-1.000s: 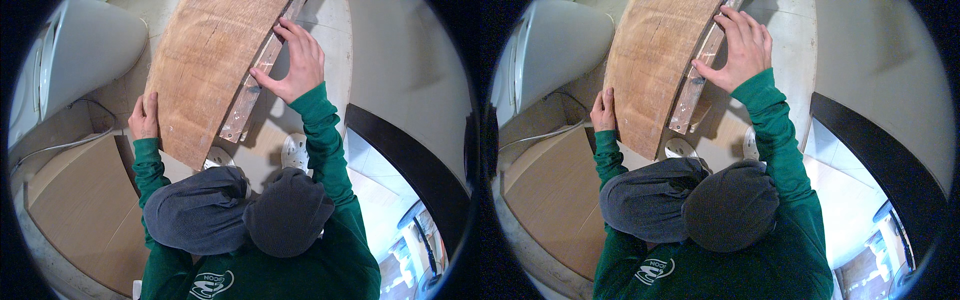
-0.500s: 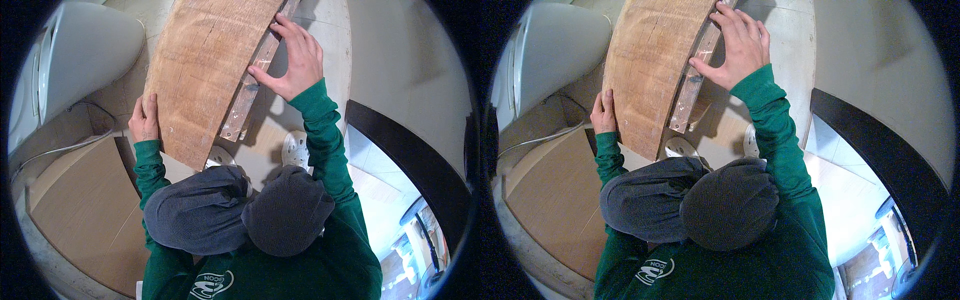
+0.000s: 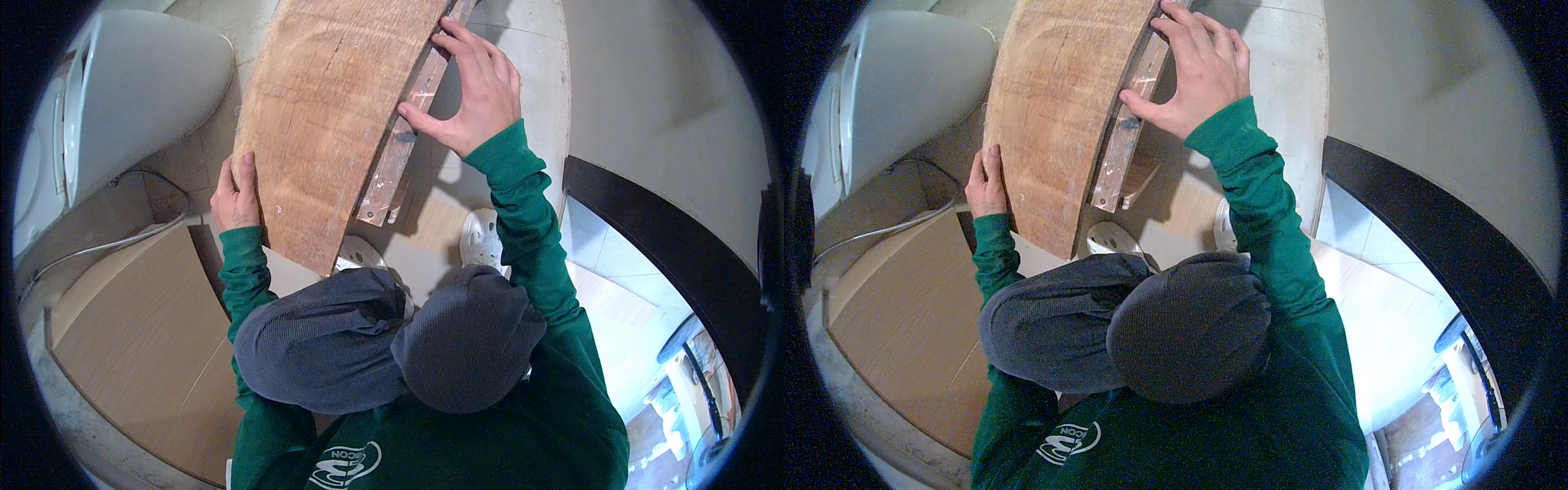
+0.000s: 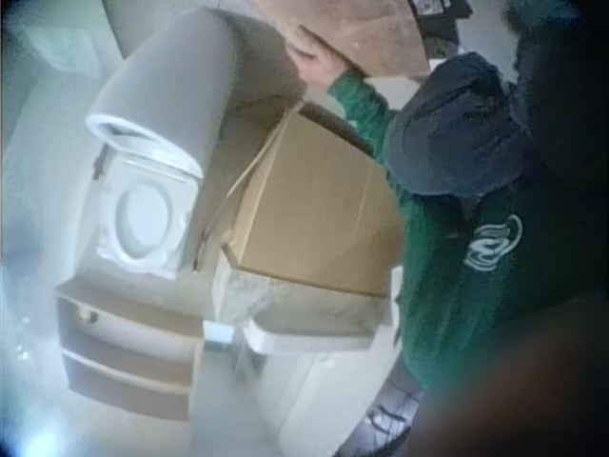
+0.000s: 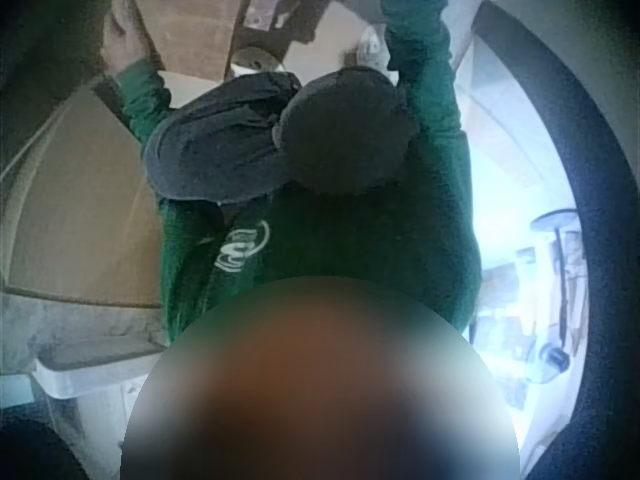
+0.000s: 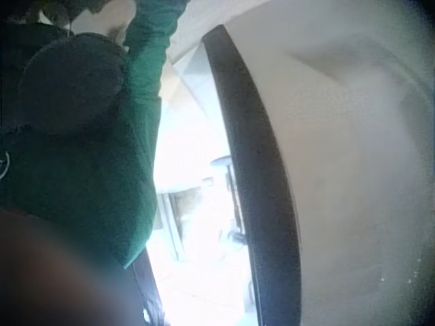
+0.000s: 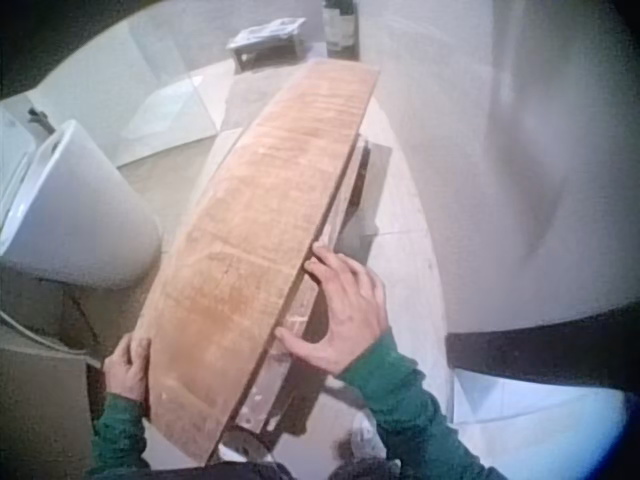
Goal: The person uses a utility knife to score and cut a wooden plank on the floor. They align the plank, score along its length, and then snap it apart with assistance from another person.
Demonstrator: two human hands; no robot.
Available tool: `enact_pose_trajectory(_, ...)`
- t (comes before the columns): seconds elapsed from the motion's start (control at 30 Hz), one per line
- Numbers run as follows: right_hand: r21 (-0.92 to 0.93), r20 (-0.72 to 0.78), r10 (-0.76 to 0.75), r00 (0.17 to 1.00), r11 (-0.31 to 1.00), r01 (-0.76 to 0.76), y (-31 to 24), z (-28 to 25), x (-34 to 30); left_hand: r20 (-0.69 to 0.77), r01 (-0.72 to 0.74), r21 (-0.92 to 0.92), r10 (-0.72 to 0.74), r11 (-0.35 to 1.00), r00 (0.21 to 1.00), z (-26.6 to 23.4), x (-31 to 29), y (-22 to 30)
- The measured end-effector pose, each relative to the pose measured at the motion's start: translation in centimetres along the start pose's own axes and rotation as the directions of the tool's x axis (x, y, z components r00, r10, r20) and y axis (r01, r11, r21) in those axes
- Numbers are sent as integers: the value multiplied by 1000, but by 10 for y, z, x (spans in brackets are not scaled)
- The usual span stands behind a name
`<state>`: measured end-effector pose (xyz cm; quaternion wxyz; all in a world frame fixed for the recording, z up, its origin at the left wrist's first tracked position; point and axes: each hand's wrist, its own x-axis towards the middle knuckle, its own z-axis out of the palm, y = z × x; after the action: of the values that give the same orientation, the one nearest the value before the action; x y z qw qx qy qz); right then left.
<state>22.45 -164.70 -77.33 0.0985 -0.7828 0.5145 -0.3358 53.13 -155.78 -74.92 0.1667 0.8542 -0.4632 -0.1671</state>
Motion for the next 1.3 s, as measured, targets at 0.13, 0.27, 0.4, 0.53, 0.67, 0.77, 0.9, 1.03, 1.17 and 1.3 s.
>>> enact_pose_trajectory(0.13, 17, 2, 11, 1000, 1000, -11, -1, 0, -1, -32, -10, 42, 12, 999, 999, 0, 0, -1)
enact_pose_trajectory(0.27, 74, -39, 5, 999, 997, -2, 1, 2, -3, -27, 12, 60, -11, 998, 1000, 1, 1, -3)
enact_pose_trajectory(0.4, -8, -44, -5, 999, 1000, 5, 6, 8, -6, -33, 11, 55, -10, 998, 999, 1, 2, -4)
enact_pose_trajectory(0.53, -36, -45, -13, 999, 999, 12, 12, 12, -9, -51, 9, -18, -10, 1000, 999, 2, 3, -5)
enact_pose_trajectory(0.67, -97, -31, -27, 999, 995, 24, 13, 12, -10, -32, -4, -69, 1, 998, 999, 2, 3, -6)
enact_pose_trajectory(0.77, -111, -16, -8, 1000, 994, 6, 10, 10, -9, -33, 11, -62, -13, 998, 999, 0, 3, -6)
enact_pose_trajectory(0.9, -125, -7, 12, 1000, 992, -13, 8, 8, -8, -15, 6, -76, -7, 997, 1000, -1, 3, -8)
enact_pose_trajectory(1.03, -159, -8, 27, 1000, 987, -28, 11, 7, -5, -31, 10, -105, -13, 994, 999, -2, 0, -16)
enact_pose_trajectory(1.17, -186, -35, 18, 999, 982, -24, 17, 6, 0, -53, -21, -124, 14, 992, 998, -6, -8, -26)
enact_pose_trajectory(1.3, -210, -33, 14, 999, 978, -21, 23, 4, 5, -68, -23, -101, 16, 995, 998, -6, -18, -30)
